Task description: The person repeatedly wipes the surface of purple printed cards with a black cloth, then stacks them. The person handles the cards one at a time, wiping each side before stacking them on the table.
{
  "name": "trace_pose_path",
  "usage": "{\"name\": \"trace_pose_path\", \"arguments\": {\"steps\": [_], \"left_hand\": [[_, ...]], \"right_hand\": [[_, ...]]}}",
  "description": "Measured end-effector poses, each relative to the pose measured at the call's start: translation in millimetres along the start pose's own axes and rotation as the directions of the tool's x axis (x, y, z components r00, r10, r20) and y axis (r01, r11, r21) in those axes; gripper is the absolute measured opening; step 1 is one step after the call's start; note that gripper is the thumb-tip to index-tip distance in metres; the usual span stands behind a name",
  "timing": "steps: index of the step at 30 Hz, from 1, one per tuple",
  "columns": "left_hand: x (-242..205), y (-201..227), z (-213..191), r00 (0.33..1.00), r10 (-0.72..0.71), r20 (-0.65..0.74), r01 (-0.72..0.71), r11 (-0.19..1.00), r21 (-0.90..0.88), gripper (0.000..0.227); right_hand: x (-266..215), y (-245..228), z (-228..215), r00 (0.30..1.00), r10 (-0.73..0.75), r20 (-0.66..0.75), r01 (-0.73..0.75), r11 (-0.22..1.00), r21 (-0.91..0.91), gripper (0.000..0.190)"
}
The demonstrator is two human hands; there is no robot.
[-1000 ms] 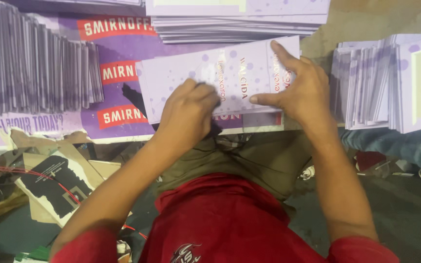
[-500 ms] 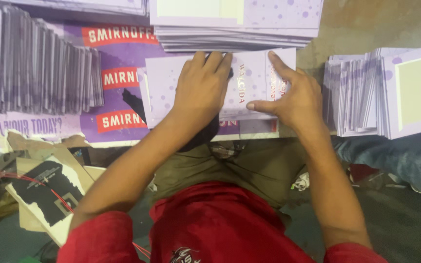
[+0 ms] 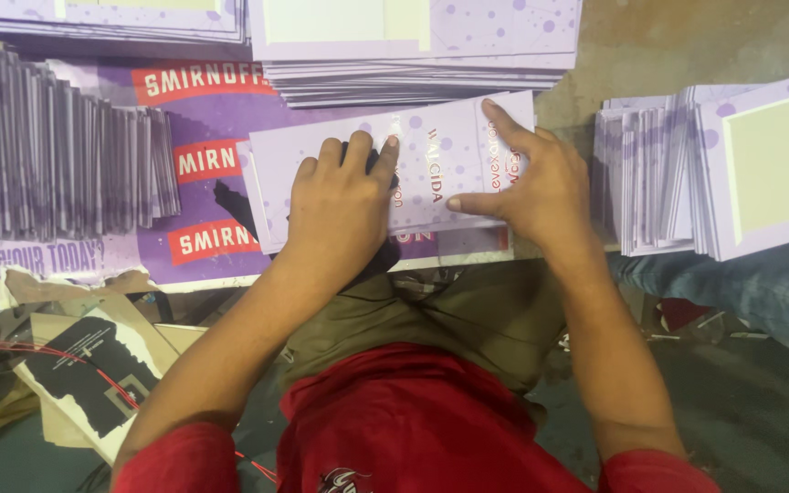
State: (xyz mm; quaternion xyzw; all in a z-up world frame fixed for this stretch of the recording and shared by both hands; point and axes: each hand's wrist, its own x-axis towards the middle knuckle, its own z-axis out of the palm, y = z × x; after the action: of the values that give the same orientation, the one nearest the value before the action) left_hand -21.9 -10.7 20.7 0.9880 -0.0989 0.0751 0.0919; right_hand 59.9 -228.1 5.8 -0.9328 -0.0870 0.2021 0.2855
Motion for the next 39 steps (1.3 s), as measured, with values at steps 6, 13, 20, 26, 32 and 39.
{"name": "trace_pose_path", "arguments": {"steps": [6,13,20,26,32,39], "left_hand": [[-5,-9,-7,0.995,-0.082,0.062,0.097,0.945,-0.311,0.045],[-41,-27,-41,0.859,-0.501,0.104,0.105,-0.026,-0.994,0.040],[-102,-45,-46,0.803,-0.489,0.340,0.025,-0.543,-0.840,0.065],[-121,-30,-18,0.778,-0.573,0.256,0.090,-0.302,-0.949,0.043],[-151,-31,-19,0.778,-0.577,0.247,-0.257,-0.652,-0.713,0.053],[-175,-62,-43,0.803,-0.586,0.108,-0.422,-0.687,-0.591,0.035]], "right_hand": [[-2,0,-2,1.000,-0.011,0.002,0.011,1.000,0.000,0.113],[-3,11,4,0.995,-0.094,-0.030,0.093,0.995,-0.022,0.113],[-6,16,11,0.976,-0.199,-0.085,0.205,0.977,0.059,0.109],[-8,13,12,0.979,-0.190,-0.078,0.192,0.981,0.021,0.106],[-12,11,13,0.977,-0.198,-0.074,0.203,0.976,0.073,0.106],[-14,9,15,0.978,-0.195,-0.075,0.203,0.973,0.110,0.107]]}}
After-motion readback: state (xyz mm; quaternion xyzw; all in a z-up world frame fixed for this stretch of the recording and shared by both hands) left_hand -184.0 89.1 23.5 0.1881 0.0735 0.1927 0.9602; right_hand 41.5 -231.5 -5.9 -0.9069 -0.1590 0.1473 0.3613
